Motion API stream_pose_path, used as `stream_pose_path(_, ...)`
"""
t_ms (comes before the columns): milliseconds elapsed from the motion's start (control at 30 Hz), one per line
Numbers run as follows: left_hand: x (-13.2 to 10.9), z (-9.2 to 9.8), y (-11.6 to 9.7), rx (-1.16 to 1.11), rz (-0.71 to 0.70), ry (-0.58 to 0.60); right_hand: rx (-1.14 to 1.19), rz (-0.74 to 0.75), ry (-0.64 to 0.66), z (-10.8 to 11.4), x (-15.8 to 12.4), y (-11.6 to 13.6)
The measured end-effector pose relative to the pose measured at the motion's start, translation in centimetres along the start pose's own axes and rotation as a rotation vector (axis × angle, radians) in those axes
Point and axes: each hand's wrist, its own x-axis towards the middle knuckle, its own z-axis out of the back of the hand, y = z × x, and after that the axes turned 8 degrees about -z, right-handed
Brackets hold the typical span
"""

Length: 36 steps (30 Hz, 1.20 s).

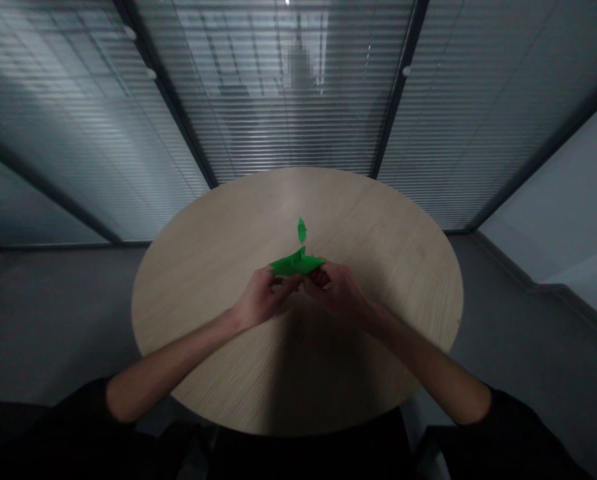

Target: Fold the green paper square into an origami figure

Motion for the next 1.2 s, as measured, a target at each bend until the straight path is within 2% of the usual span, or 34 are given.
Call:
stream_pose_path(100,0.0,-0.2,0.3,-0.066,-0.014,-0.026,0.234,-0.123,0.066,0.0,-0.1,0.5)
stream_pose_path(233,0.0,-0.4,0.4,-0.233,0.011,0.010,0.537,-0.227,0.182,0.6,0.2,1.1)
stream_pose_path(400,-0.1,-0.4,0.3,-0.304,0.048,0.024,0.614,-0.363,0.185,1.1,0.6,0.8)
stream_pose_path(533,-0.1,-0.4,0.5,-0.318,0.103,-0.009,0.698,-0.384,0.182,1.1,0.7,0.6)
stream_pose_path(667,0.1,-0.4,0.5,-0.352,0.139,-0.022,0.629,-0.326,0.159,0.9,0.8,0.6)
stream_pose_path(867,0.5,-0.2,0.1,-0.487,0.120,-0.120,0.490,-0.270,0.070,0.5,1.0,0.9)
stream_pose_path(1033,0.7,0.3,0.6,-0.498,0.120,-0.167,0.404,-0.262,0.080,0.4,1.0,1.4)
stream_pose_path(1200,0.9,0.4,0.7,-0.498,0.130,-0.196,0.442,-0.286,0.094,0.1,1.3,1.5)
